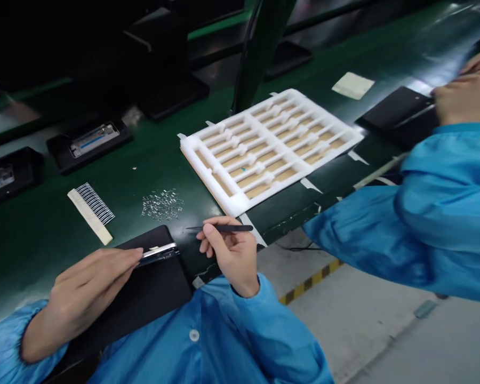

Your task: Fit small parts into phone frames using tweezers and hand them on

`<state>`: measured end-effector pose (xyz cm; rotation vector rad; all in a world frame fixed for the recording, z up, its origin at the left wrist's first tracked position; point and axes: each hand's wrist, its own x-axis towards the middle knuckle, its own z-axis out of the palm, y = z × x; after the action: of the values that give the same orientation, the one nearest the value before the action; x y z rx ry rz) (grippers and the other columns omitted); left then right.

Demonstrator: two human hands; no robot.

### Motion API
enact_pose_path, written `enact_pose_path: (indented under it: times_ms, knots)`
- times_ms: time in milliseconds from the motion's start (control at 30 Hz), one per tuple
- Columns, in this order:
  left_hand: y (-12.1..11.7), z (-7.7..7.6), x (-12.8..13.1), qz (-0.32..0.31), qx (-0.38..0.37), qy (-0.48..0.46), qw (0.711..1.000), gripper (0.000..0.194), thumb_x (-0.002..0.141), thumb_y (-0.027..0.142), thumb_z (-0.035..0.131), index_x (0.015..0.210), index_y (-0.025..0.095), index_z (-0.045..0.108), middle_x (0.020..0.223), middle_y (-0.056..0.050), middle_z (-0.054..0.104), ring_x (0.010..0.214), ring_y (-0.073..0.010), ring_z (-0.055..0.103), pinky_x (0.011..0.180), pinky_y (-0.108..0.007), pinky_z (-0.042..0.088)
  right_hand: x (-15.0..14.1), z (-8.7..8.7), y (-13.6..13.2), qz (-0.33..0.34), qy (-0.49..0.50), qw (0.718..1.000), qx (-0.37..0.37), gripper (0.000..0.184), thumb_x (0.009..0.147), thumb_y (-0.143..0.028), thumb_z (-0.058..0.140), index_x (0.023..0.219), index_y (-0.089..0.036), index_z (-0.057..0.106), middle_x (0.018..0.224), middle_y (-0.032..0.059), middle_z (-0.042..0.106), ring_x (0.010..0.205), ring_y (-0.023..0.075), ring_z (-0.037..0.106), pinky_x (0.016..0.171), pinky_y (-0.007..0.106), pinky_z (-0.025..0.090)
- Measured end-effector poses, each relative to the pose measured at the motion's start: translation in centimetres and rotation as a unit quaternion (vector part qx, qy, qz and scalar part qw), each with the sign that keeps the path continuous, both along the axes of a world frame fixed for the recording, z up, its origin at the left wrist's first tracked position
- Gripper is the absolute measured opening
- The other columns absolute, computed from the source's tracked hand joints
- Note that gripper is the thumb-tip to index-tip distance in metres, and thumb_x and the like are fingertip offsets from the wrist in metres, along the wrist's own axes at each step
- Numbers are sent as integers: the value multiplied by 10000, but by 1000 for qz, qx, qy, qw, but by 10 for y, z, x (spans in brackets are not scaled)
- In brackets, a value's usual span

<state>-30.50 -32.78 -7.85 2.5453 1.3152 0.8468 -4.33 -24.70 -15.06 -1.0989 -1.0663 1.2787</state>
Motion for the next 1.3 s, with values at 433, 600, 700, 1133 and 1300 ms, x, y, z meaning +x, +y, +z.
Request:
enact_pose_path:
  times_ms: [433, 600, 700, 1133, 1300]
  knots:
    - [-14, -4, -7, 3, 7, 67, 998, 486, 1005, 42, 559, 1471, 162, 627, 1429, -156, 676, 1282, -294, 681, 1034, -414, 613, -20, -1, 14, -11, -105, 994, 17, 316, 892, -465, 823, 1014, -176, 784, 841, 71, 821, 706, 213, 807, 695, 352, 718]
    - [-15, -4, -6, -5, 20, 74, 997, 492, 1001, 38, 551, 1482, 123, 616, 1393, -182, 691, 1249, -302, 693, 987, -414, 627, -32, -16, 14, -22, -135, 990, 17, 270, 901, -423, 799, 969, -161, 783, 833, 95, 821, 680, 218, 806, 665, 324, 707]
    - [-15, -3, -5, -12, 19, 71, 997, 493, 1005, 25, 542, 1487, 103, 605, 1364, -187, 701, 1241, -290, 684, 981, -413, 618, -33, -17, 12, -31, -149, 988, 21, 214, 904, -377, 790, 958, -170, 787, 853, 96, 824, 686, 216, 806, 665, 318, 703]
    - [-16, -9, -8, -11, 7, 75, 997, 526, 1034, 52, 533, 1555, 123, 545, 1446, -177, 648, 1304, -286, 629, 1045, -415, 544, -32, -15, 16, 1, -133, 991, 19, 195, 908, -354, 783, 961, -167, 794, 824, 86, 822, 690, 221, 810, 662, 320, 705]
    - [-19, -7, -7, -2, 11, 83, 997, 508, 1027, 36, 530, 1521, 140, 582, 1425, -148, 667, 1297, -257, 631, 1080, -386, 504, -25, -7, 16, 16, -90, 995, 27, 208, 910, -368, 805, 966, -168, 794, 767, 58, 815, 696, 221, 818, 705, 331, 718]
